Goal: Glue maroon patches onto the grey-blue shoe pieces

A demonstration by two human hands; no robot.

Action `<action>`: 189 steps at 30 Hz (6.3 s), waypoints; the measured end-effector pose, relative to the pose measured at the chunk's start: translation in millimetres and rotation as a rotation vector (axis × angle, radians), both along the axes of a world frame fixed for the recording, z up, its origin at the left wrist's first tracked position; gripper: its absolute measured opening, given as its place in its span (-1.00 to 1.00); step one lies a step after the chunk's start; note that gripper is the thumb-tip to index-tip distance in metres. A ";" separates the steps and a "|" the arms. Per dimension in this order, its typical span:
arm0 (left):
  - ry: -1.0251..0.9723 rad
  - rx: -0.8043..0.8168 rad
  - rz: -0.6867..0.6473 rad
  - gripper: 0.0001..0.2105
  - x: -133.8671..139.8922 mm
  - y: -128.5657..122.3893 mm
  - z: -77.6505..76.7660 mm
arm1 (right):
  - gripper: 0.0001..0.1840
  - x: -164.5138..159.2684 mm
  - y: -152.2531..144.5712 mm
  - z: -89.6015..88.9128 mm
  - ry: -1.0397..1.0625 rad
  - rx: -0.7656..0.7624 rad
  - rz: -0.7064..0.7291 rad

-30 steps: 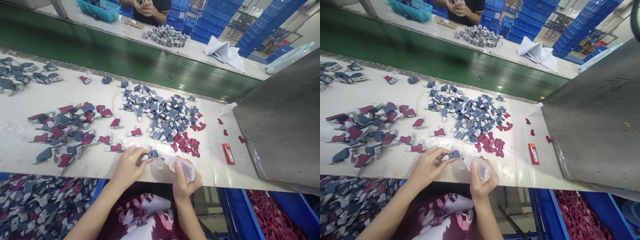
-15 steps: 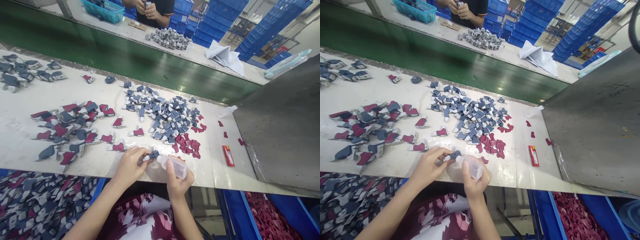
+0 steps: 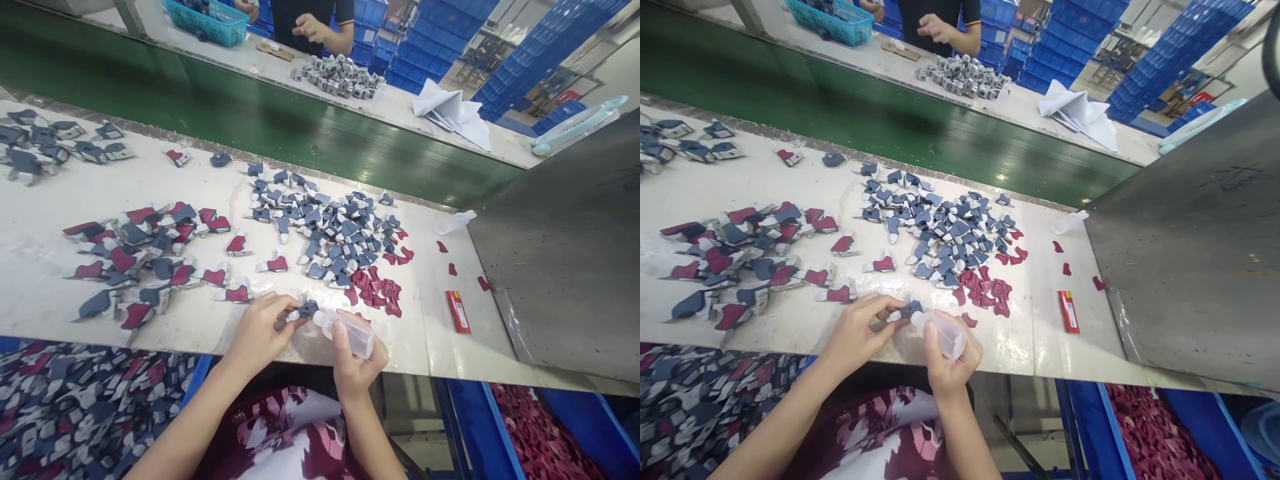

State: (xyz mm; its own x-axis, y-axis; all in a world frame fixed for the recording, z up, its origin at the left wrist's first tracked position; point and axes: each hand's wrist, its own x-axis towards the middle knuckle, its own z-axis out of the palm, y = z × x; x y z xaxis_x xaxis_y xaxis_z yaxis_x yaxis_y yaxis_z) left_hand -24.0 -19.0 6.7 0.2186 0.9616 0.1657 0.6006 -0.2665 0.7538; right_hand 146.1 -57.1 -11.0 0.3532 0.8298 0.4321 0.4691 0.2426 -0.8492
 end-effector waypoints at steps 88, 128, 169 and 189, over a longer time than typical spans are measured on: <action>-0.639 -0.540 0.274 -0.65 22.4 -24.4 2.9 | -0.48 76.0 -55.2 -2.7 -0.426 0.003 0.315; -0.496 -0.225 0.318 -0.68 30.4 -28.2 14.4 | -0.91 -29.4 8.2 40.0 0.641 -0.218 0.008; -0.665 -0.296 0.304 -0.80 32.5 -37.9 51.1 | -0.81 -0.4 2.5 45.6 0.560 -0.234 0.347; -0.779 -0.444 0.337 -0.79 35.0 -31.4 38.1 | -0.64 -0.2 3.3 27.5 0.766 -0.324 0.421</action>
